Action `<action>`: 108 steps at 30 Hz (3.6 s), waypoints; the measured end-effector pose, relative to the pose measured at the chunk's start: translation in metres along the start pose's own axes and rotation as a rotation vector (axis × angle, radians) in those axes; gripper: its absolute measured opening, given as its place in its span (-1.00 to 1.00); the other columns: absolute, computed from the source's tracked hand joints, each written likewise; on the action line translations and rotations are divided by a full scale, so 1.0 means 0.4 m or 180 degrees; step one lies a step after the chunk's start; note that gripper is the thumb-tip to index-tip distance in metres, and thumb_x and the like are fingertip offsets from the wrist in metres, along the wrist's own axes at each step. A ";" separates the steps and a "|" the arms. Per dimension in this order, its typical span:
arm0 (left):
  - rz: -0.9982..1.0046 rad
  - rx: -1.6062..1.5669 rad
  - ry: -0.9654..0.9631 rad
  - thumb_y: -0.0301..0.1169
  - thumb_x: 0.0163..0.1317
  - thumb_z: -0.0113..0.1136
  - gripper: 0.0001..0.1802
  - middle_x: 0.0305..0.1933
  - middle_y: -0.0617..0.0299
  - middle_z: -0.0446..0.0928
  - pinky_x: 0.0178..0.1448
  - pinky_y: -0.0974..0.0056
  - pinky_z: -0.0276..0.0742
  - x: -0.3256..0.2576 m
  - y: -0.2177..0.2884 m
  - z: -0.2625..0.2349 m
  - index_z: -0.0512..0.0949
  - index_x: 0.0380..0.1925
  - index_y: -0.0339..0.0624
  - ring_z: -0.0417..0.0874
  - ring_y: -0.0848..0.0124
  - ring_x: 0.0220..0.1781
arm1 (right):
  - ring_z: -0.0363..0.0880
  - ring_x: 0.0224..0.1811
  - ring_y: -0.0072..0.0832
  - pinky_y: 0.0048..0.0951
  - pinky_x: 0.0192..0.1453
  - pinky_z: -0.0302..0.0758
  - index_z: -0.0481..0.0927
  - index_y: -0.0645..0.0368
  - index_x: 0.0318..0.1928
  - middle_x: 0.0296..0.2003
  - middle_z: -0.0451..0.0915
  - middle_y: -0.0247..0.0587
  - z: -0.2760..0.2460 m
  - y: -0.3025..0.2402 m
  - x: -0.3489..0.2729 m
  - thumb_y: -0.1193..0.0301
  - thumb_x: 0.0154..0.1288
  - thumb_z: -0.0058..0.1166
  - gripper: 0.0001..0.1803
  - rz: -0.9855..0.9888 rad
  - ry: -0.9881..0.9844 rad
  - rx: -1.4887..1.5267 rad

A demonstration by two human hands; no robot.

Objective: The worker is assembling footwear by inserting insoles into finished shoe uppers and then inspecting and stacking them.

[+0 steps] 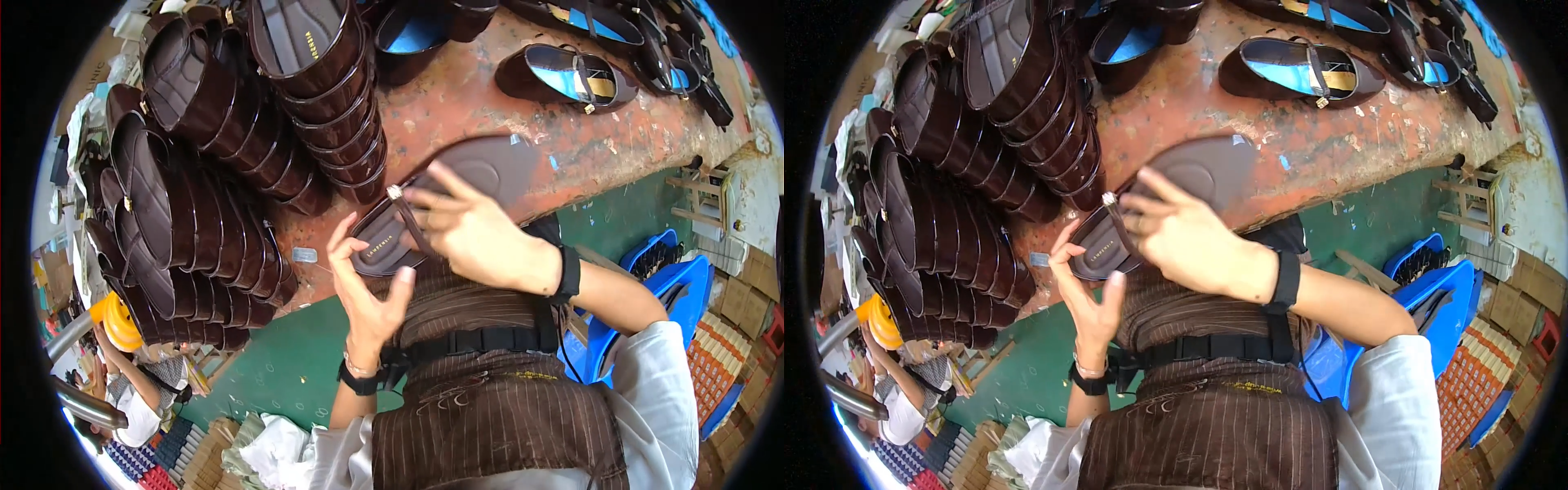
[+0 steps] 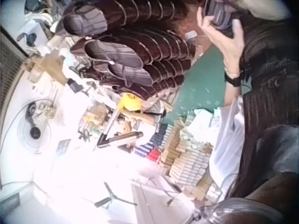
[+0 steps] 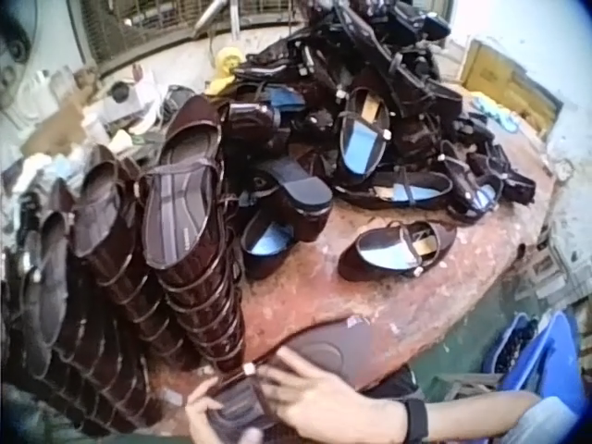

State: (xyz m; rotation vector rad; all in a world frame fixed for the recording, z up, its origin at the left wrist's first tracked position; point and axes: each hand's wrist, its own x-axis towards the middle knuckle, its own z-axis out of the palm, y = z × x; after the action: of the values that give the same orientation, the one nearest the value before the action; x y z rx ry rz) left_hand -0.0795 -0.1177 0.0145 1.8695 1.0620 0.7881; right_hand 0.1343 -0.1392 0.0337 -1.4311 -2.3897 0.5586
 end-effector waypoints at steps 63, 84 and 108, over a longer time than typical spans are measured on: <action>0.0434 0.1872 -0.1368 -0.20 0.10 0.35 -0.30 0.40 -0.06 0.35 -0.25 0.25 0.72 0.013 0.162 0.146 0.48 0.23 -0.33 0.48 0.14 0.00 | 0.67 -0.30 -0.15 0.25 0.63 -0.30 0.64 0.33 -0.43 -0.49 0.60 0.00 0.019 0.126 0.106 0.46 0.10 0.02 -0.81 0.1413 0.0175 -0.1656; 0.0856 0.1881 0.1721 -0.48 0.07 0.45 -0.66 -0.20 0.10 0.55 0.04 0.23 0.45 0.136 0.268 -0.590 0.57 -0.20 -0.43 0.57 0.22 -0.14 | 0.57 0.19 -0.07 -0.19 0.29 0.47 0.68 0.25 0.02 0.04 0.67 -0.01 -0.093 0.048 -0.270 0.64 0.22 0.09 -0.66 0.1641 0.2379 0.0805; 0.0157 0.1955 0.3564 -0.27 0.05 0.52 -0.13 0.28 -0.14 0.42 0.40 0.06 0.38 0.102 -0.053 -0.397 0.28 0.33 -0.21 0.45 -0.06 0.34 | -0.06 0.57 0.18 0.03 0.61 -0.06 0.18 0.29 0.46 0.44 0.17 0.27 0.069 0.066 -0.161 0.45 0.33 0.14 -0.26 0.1387 0.1832 0.0461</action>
State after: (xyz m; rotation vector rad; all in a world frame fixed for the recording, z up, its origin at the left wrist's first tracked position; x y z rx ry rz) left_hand -0.1985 -0.0196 0.0740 1.8975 2.1219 1.7871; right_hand 0.1721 -0.1899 -0.0068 -1.7619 -1.5773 0.3392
